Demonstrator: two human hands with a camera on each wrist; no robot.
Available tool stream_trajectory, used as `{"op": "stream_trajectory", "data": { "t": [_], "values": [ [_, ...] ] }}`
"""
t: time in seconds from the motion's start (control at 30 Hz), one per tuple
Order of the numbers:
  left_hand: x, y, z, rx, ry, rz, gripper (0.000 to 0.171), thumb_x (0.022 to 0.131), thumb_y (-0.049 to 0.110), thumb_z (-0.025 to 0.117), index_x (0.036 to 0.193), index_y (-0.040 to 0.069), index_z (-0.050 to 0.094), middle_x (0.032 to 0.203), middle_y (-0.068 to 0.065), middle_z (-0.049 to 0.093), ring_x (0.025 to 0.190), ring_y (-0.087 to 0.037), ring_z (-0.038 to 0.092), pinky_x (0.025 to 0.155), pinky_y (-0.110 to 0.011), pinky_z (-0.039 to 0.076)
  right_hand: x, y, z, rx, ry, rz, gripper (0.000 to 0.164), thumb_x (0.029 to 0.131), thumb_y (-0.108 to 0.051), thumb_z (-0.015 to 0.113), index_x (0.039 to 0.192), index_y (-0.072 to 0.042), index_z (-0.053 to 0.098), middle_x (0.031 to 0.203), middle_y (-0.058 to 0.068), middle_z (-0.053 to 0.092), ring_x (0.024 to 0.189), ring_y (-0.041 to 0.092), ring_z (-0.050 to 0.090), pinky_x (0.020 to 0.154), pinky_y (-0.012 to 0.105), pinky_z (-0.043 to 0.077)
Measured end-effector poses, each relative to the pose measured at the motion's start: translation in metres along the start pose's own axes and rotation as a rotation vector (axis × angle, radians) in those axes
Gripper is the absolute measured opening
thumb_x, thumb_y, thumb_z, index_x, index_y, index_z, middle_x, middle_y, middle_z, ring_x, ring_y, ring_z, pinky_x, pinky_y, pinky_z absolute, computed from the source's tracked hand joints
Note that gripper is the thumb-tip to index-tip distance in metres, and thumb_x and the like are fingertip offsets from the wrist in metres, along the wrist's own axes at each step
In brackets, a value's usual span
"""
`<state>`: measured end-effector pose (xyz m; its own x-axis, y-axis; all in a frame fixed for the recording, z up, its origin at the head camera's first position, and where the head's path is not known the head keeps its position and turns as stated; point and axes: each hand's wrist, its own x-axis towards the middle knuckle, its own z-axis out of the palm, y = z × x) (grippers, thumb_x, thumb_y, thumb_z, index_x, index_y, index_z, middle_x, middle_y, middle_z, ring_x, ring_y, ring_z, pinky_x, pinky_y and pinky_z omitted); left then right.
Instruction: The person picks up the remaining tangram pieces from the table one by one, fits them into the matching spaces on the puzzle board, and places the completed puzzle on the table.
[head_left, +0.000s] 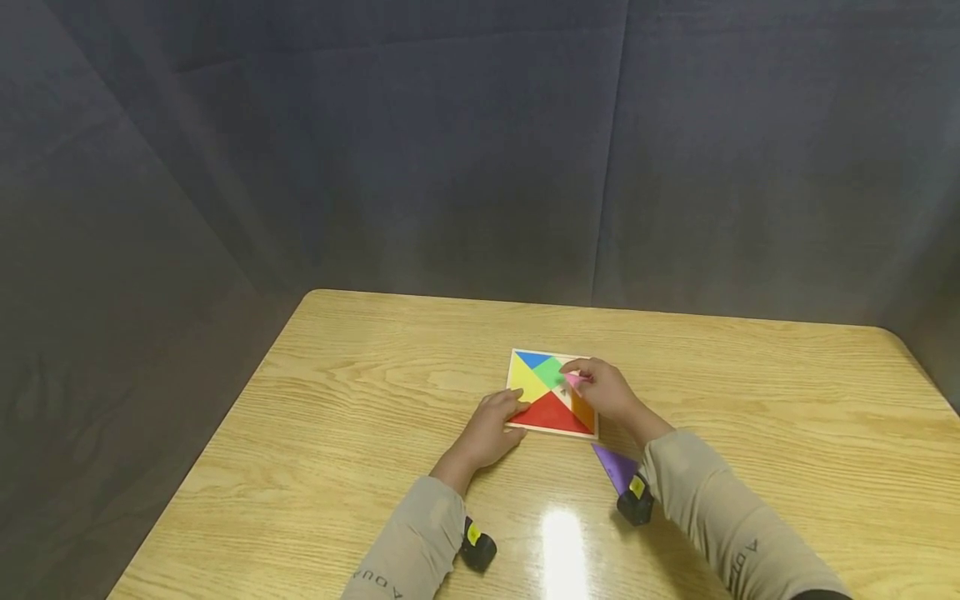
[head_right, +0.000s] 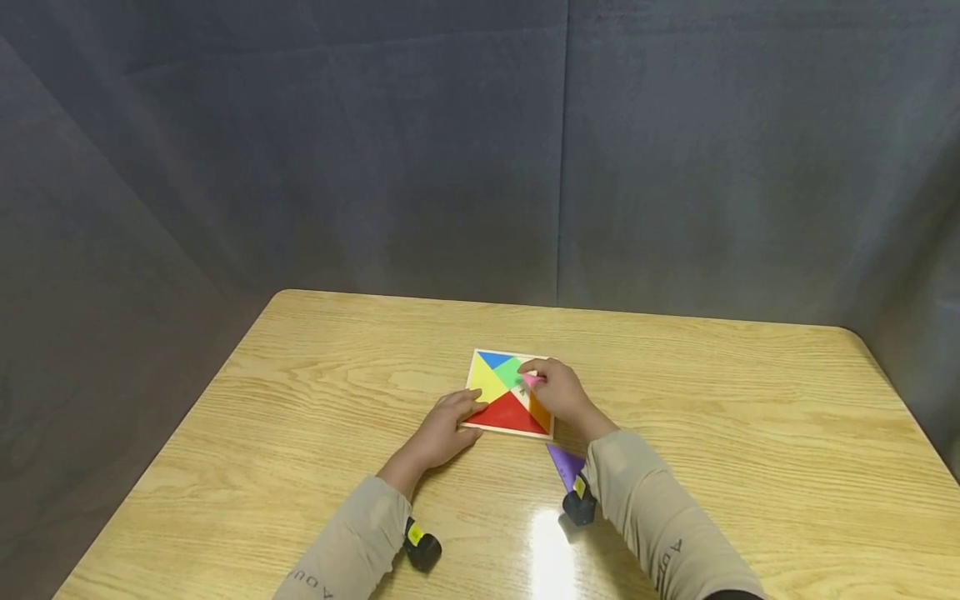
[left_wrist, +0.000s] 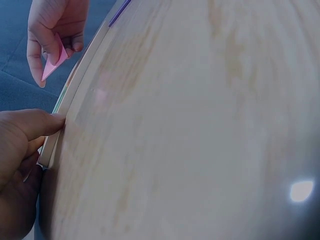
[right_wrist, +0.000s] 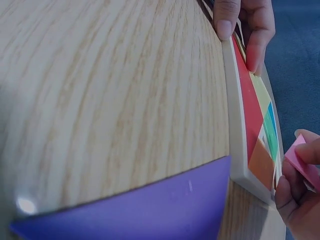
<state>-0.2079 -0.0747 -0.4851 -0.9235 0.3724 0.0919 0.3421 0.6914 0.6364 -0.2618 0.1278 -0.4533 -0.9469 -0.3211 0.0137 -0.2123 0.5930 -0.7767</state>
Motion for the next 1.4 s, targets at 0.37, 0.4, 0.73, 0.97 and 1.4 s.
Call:
{"op": "stream_trajectory", "data": {
  "t": [0.37,0.4,0.73,0.97,1.4],
  "values": [
    [0.0002,0.0015,-0.0009,-0.007,-0.002,0.007,0.037,0.081,0.013,0.059,0.116,0.004,0.054,0.130,-0.006,0.039,0.122,-0.023,0.028,0.099,-0.034,0.025,-0.0012,-0.0027,-0.0017,0.119,0.030,0.064,0.026,0.080,0.005,0.048,0.105,0.001,0.055,0.072,0.008,0.049,0.056,0.014,0.042,0.045,0.021,0.036],
    [0.0003,0.0014,-0.0008,-0.004,-0.002,0.008,0.037,0.081,0.013,0.059,0.116,0.005,0.054,0.130,-0.005,0.039,0.122,-0.023,0.028,0.099,-0.034,0.025,-0.0014,-0.0025,-0.0019,0.124,0.033,0.063,0.026,0.079,0.005,0.049,0.105,0.002,0.055,0.074,0.009,0.050,0.058,0.015,0.043,0.047,0.021,0.038],
    [0.0000,0.0020,0.0002,0.004,-0.002,0.005,0.037,0.081,0.014,0.059,0.116,0.005,0.054,0.130,-0.005,0.039,0.121,-0.023,0.029,0.099,-0.034,0.025,-0.0006,-0.0041,-0.0011,0.175,0.059,0.096,0.025,0.078,0.007,0.054,0.103,0.004,0.053,0.084,0.017,0.055,0.071,0.022,0.052,0.059,0.024,0.046],
    [0.0007,0.0034,0.0011,0.006,0.006,0.017,0.037,0.080,0.012,0.060,0.116,0.004,0.054,0.129,-0.006,0.040,0.121,-0.024,0.030,0.099,-0.035,0.025,0.0008,-0.0033,0.0005,0.176,0.092,0.112,0.024,0.075,0.007,0.056,0.099,0.004,0.053,0.080,0.015,0.054,0.057,0.014,0.046,0.049,0.019,0.040],
    [0.0001,0.0029,0.0028,-0.009,0.017,0.022,0.036,0.080,0.012,0.060,0.115,0.005,0.055,0.129,-0.007,0.041,0.120,-0.025,0.031,0.098,-0.036,0.026,0.0015,-0.0003,0.0069,0.176,0.141,0.131,0.022,0.076,0.004,0.059,0.096,0.002,0.052,0.079,0.012,0.055,0.063,0.015,0.049,0.051,0.020,0.043]
  ]
}}
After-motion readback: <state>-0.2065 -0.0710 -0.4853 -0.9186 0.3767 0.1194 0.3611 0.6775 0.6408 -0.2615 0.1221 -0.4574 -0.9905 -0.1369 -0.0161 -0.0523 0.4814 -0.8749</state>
